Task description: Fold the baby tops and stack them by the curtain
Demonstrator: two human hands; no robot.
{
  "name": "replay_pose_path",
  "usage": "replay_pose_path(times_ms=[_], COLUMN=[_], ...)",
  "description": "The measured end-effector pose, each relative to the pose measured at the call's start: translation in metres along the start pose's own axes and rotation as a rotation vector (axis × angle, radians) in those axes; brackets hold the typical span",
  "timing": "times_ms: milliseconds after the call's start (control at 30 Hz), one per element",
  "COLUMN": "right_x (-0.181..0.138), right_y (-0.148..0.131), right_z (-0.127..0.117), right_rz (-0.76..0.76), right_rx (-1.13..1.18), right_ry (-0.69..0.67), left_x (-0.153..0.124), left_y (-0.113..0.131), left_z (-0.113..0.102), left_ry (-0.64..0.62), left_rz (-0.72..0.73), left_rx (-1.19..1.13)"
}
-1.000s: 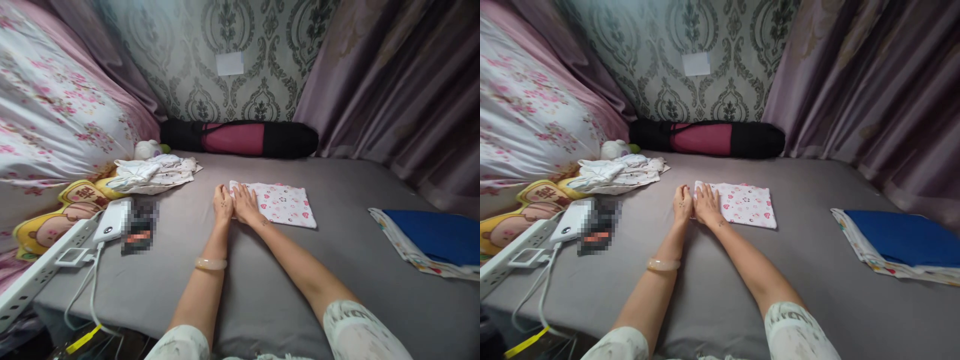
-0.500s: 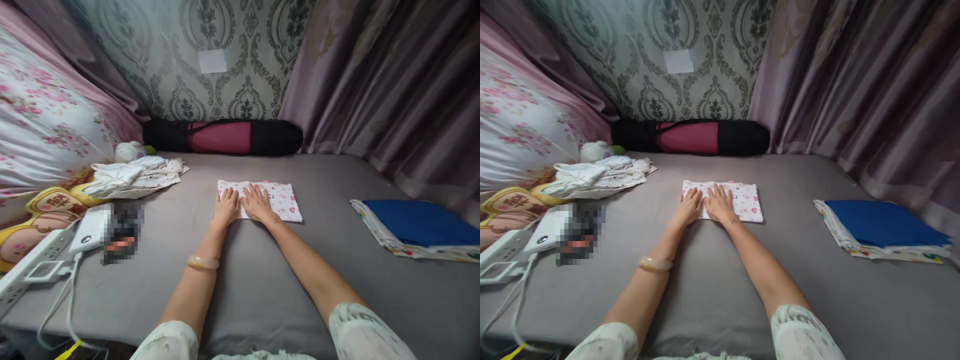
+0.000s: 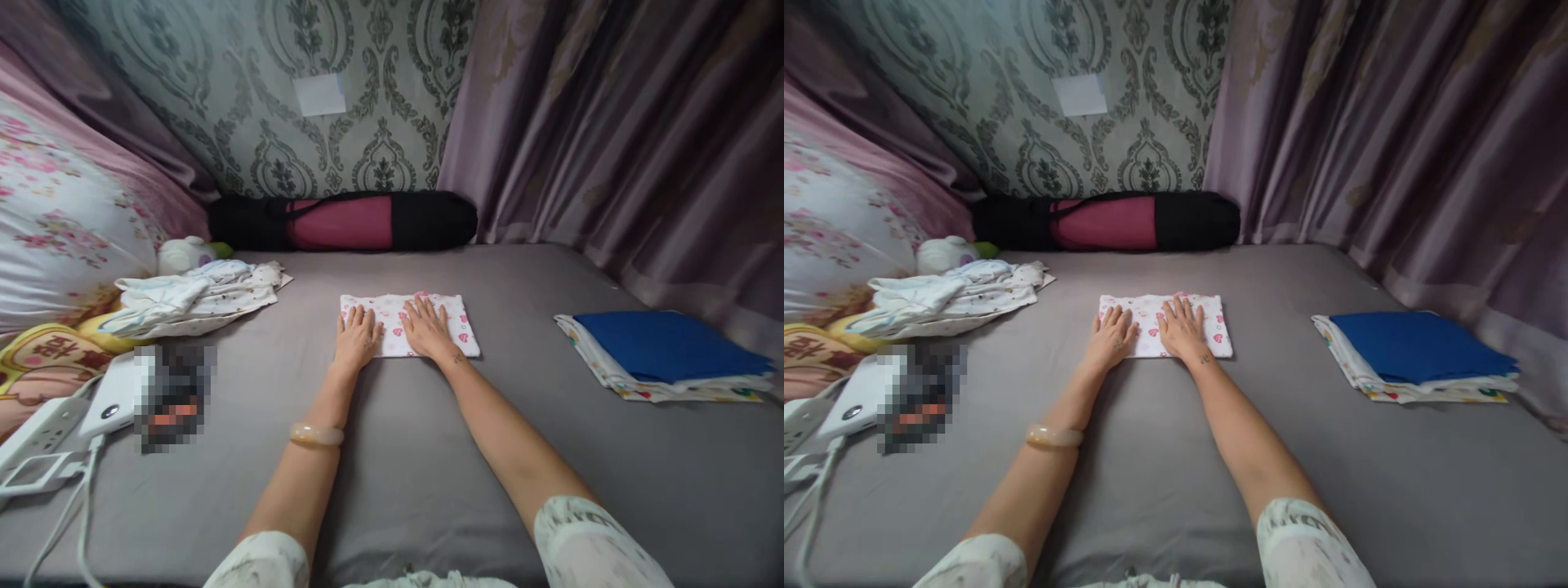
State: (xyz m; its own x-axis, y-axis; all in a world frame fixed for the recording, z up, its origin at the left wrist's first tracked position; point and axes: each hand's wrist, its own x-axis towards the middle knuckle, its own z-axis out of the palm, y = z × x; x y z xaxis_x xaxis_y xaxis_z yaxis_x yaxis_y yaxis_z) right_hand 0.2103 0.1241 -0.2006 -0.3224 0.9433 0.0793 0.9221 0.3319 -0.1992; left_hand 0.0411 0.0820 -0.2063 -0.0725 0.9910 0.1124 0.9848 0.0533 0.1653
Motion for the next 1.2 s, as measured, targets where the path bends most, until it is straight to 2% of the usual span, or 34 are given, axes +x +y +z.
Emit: replay_pose_path(times_ms=[133, 333, 433, 600, 800, 1033, 1200], right_x=[-0.001, -0.001, 0.000, -0.002, -0.005, -0.003, -0.005], right_y=[0.012, 0.024, 0.026, 0.039, 0.052, 0.072, 0.083], right_z=[-0.007, -0.002, -0.003, -0.011, -0.010, -0.015, -0.012], right_rz=[0.064, 0.142, 0.130, 0.164, 0.184, 0.133, 0.117], right_rx=[-0.019, -0.048, -0.041, -0.039, -0.047, 0.015, 0.029], right_ry=[0.074, 0.032, 0.027, 0.099, 0.099, 0.009, 0.022], left_x=[-0.001, 0.001, 0.000, -0.003, -0.001, -0.003, -0.004], left_y=[-0.001, -0.003, -0.003, -0.002, -0.007, -0.009, -0.012], left_z=[-0.001, 0.003, 0.002, -0.004, -0.002, -0.005, 0.001], left_ry=[0.111, -0.026, -0.016, 0.105, 0.004, 0.074, -0.001], left_rz=[-0.027, -0.039, -0.034, -0.040, -0.073, -0.074, -0.064], left_rx=[-0.002, -0.001, 0.010, 0.008, -0.022, -0.038, -0.014])
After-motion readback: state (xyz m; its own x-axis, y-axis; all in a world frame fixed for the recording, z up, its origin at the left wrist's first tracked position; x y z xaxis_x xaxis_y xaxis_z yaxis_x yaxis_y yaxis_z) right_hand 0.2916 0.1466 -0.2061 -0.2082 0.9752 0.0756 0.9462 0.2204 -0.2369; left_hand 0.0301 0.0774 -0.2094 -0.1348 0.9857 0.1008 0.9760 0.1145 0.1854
